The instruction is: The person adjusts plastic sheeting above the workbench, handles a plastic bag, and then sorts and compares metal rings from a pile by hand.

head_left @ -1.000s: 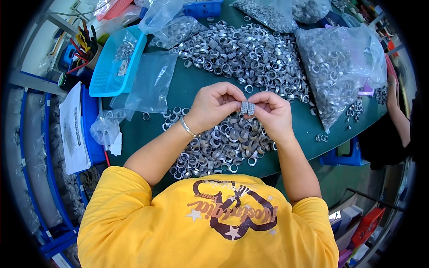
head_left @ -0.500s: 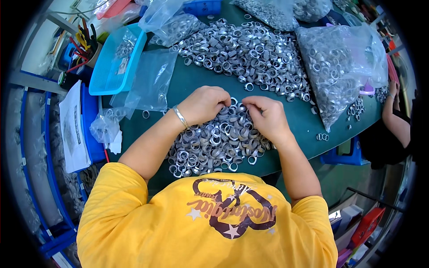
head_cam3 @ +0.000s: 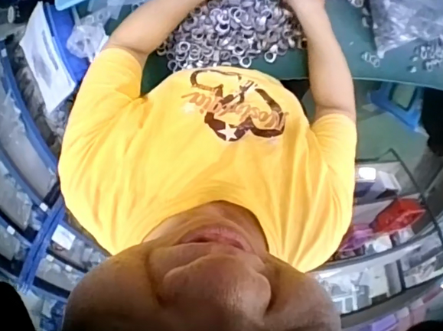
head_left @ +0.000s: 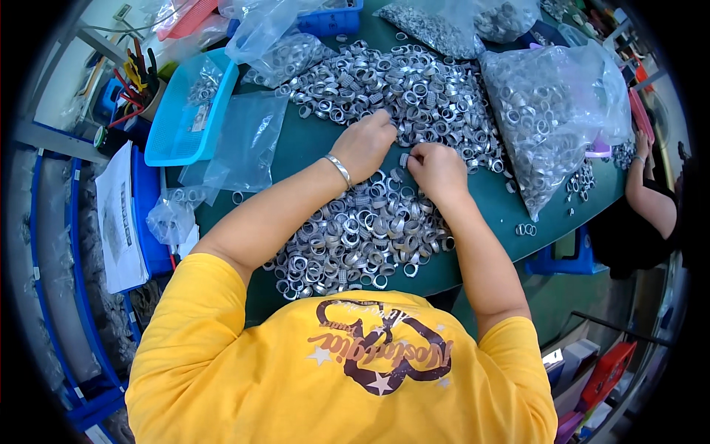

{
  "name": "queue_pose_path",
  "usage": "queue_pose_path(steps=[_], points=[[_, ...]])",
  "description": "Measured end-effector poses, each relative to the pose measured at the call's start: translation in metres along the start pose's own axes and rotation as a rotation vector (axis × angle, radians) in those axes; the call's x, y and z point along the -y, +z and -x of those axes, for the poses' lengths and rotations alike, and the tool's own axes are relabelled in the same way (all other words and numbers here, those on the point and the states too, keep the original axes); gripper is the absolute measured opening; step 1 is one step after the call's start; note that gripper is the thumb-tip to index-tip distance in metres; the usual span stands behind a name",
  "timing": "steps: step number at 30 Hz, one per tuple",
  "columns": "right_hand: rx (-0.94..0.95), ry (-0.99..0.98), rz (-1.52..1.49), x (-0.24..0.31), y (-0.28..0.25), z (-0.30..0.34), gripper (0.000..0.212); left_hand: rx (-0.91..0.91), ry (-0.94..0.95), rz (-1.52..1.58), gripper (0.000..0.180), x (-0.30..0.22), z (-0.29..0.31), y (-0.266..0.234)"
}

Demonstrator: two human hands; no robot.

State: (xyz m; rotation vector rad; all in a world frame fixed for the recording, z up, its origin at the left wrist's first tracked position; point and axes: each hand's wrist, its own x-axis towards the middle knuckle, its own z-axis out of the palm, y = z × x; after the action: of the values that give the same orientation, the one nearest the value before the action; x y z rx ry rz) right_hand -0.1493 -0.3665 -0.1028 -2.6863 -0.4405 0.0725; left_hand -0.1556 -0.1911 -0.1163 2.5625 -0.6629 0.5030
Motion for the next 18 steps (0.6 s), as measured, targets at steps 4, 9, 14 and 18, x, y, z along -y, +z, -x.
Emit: queue_pose_path(steps=[4,9,14,18], points=[[0.012,-0.061,-0.479,-0.012,-0.003,0.007,0.015,-0.028,-0.083,0.111,0.013,-0.004,0.002,-0.010],[0.168,0.027,-0.978,-0.004,-0.019,0.022,0.012,0.196,-0.808,1.097,0.011,-0.031,0.003,-0.038],[0.144,0.018,-1.135,0.009,-0.023,0.032,0.010,0.255,-0.988,1.345,0.010,-0.042,0.007,-0.052],[0.115,-0.046,-1.214,0.012,-0.025,0.035,0.010,0.262,-0.977,1.433,0.009,-0.043,0.011,-0.051]])
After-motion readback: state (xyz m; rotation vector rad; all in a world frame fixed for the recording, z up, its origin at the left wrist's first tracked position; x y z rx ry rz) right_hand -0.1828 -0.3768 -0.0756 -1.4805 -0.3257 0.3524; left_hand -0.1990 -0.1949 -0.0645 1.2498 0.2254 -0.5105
